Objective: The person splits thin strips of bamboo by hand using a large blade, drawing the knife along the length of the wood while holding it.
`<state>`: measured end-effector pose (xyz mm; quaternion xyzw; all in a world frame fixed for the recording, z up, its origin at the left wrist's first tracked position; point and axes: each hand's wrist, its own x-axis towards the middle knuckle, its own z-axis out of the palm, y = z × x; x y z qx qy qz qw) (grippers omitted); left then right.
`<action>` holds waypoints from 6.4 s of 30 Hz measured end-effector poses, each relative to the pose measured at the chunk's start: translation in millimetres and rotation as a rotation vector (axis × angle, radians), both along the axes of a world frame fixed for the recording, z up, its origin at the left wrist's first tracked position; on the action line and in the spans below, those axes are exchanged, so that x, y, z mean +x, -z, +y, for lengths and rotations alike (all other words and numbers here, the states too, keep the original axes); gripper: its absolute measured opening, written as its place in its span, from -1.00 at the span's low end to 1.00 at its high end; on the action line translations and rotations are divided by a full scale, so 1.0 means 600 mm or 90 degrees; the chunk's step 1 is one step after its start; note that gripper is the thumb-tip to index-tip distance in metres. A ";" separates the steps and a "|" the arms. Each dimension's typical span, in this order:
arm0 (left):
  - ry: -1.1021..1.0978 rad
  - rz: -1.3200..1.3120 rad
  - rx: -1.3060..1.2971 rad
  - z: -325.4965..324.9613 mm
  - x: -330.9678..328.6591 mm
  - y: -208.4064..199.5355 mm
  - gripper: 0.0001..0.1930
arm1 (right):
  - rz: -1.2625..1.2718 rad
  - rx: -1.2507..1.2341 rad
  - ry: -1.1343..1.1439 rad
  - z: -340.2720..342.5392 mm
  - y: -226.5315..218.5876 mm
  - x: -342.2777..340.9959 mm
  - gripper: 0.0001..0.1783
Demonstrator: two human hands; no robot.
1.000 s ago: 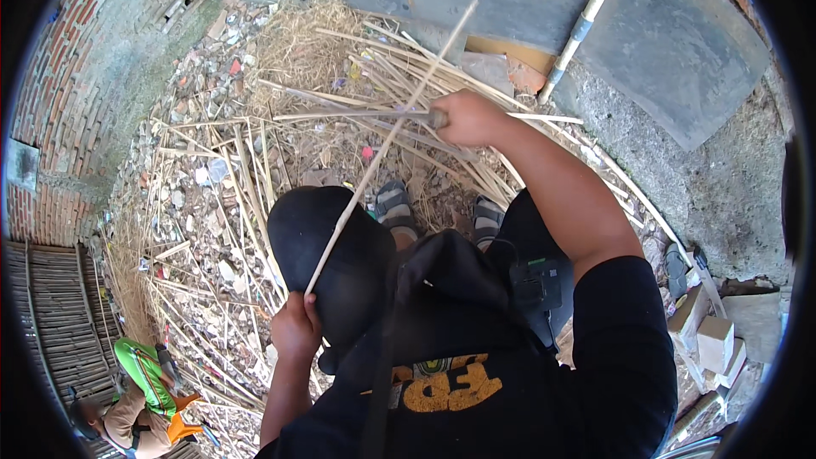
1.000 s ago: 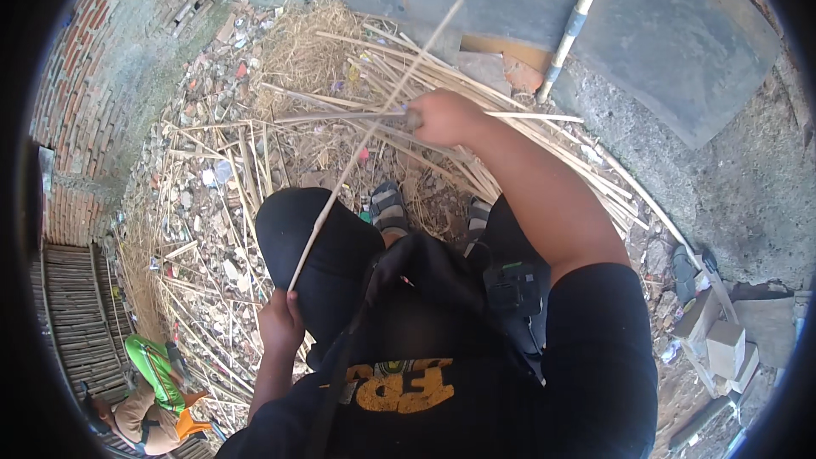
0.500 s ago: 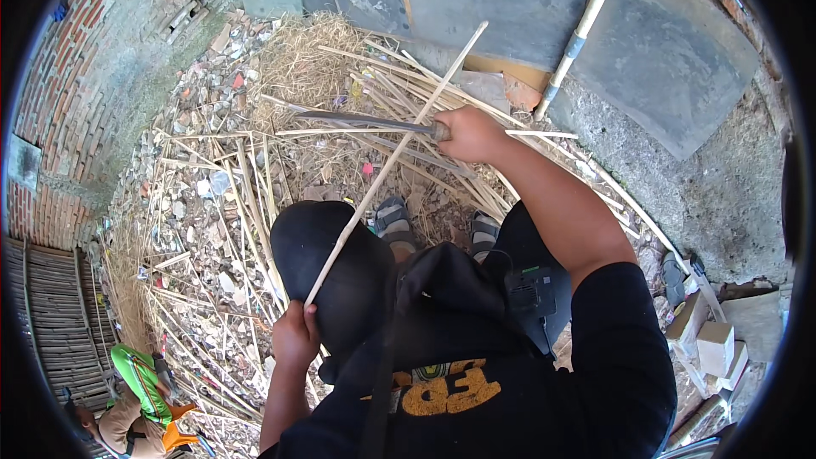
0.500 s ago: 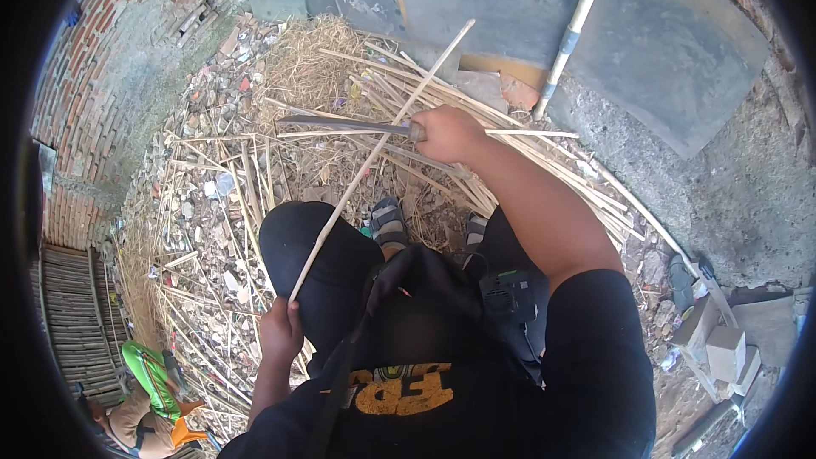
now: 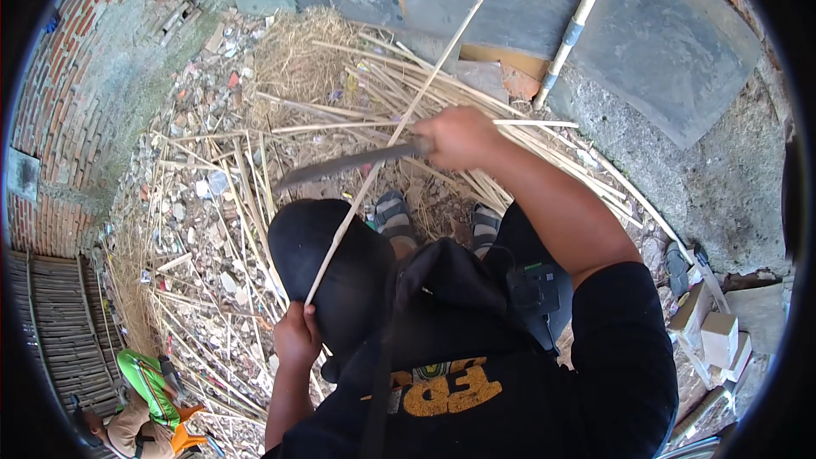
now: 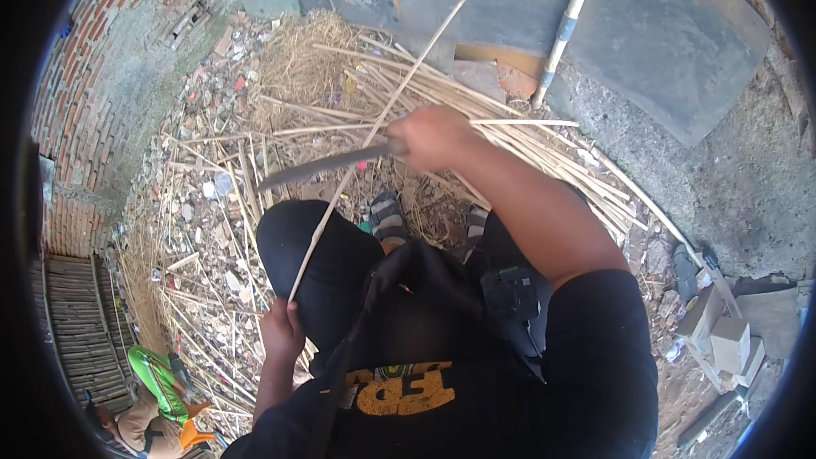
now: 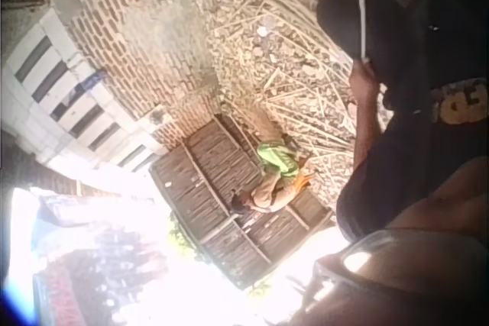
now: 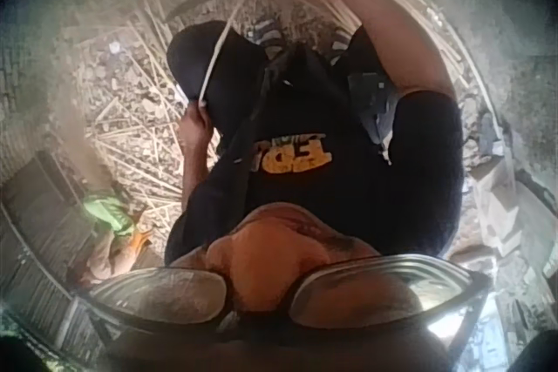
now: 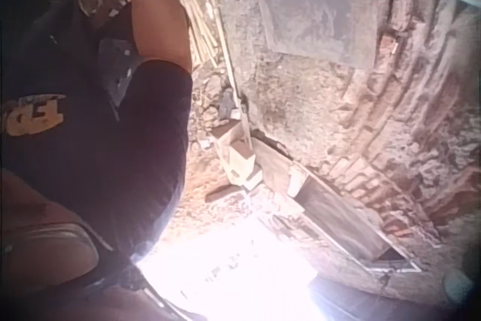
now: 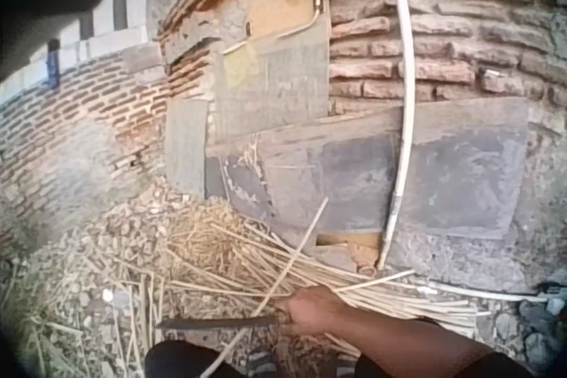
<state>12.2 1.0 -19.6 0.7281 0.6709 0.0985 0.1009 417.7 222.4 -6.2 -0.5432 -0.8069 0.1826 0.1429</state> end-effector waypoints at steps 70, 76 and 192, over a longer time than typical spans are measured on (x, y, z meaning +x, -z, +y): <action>0.007 -0.102 0.074 -0.016 -0.013 0.005 -0.74 | 0.308 0.024 0.431 0.038 -0.019 0.148 -0.55; -0.013 -0.148 -0.024 -0.007 -0.007 -0.024 -0.73 | 0.289 0.017 0.372 0.025 -0.029 0.137 -0.58; -0.022 -0.197 -0.138 0.011 -0.043 -0.005 -0.49 | 0.063 0.009 0.077 0.022 -0.021 0.083 -0.76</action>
